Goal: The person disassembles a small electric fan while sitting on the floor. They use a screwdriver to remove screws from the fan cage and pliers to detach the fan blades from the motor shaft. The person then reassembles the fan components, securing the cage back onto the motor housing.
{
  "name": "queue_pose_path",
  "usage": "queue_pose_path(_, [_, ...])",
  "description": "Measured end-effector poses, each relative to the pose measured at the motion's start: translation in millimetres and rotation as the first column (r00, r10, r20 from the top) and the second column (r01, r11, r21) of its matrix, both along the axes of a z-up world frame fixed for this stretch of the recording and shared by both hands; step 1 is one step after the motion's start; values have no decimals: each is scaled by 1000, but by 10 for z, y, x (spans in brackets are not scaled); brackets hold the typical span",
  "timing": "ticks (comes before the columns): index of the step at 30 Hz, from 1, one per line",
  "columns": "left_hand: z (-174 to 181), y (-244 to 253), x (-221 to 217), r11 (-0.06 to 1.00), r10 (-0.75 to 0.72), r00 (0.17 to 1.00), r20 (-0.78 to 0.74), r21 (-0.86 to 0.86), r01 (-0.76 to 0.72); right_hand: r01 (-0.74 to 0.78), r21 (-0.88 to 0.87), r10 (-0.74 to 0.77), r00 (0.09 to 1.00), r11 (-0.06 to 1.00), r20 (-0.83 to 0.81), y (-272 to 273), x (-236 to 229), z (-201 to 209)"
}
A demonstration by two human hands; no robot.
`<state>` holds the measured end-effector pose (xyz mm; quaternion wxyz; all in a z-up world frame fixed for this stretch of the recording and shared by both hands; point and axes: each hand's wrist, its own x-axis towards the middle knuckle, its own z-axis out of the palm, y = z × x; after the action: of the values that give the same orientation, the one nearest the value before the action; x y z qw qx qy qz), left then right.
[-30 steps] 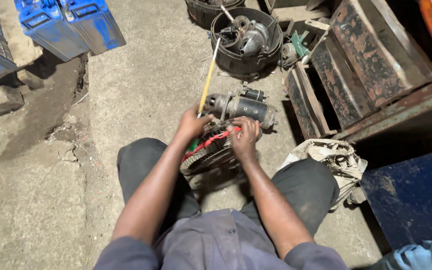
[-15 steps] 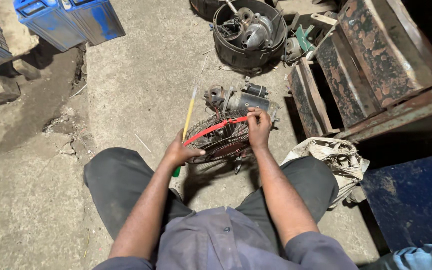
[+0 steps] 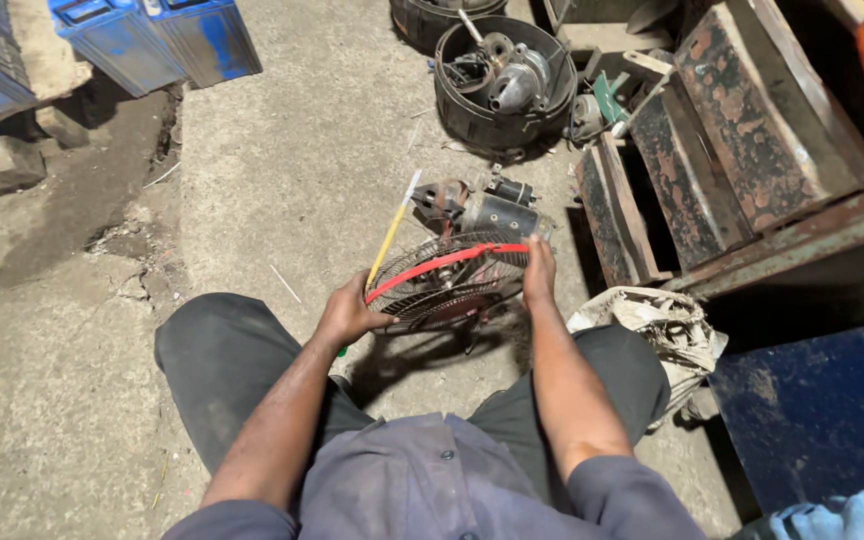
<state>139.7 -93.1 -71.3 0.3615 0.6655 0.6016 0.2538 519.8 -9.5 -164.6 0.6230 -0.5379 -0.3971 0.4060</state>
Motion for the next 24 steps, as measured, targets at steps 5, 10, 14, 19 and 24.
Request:
queue_pose_path(5, [260,-64,-70,1000,-9,986,-166,23,13,-32,61,37,997,998,-74,109,-83,-332])
queue_pose_path(10, [241,-290,115,998,6,976,-216,-60,-19,-19,95,16,999,995,35,183,-312,-160])
queue_pose_path(14, [336,-265,317,995,-4,965,-263,95,30,1,210,-54,967,978,247,107,-412,270])
queue_pose_path(19, [576,-306,359,997,-63,964,-258,-63,48,-147,325,-41,861,934,507,-208,-460,665])
queue_pose_path(24, [727,-484,157,988,56,997,-44,149,-49,-35,170,-5,974,985,225,-151,-477,651])
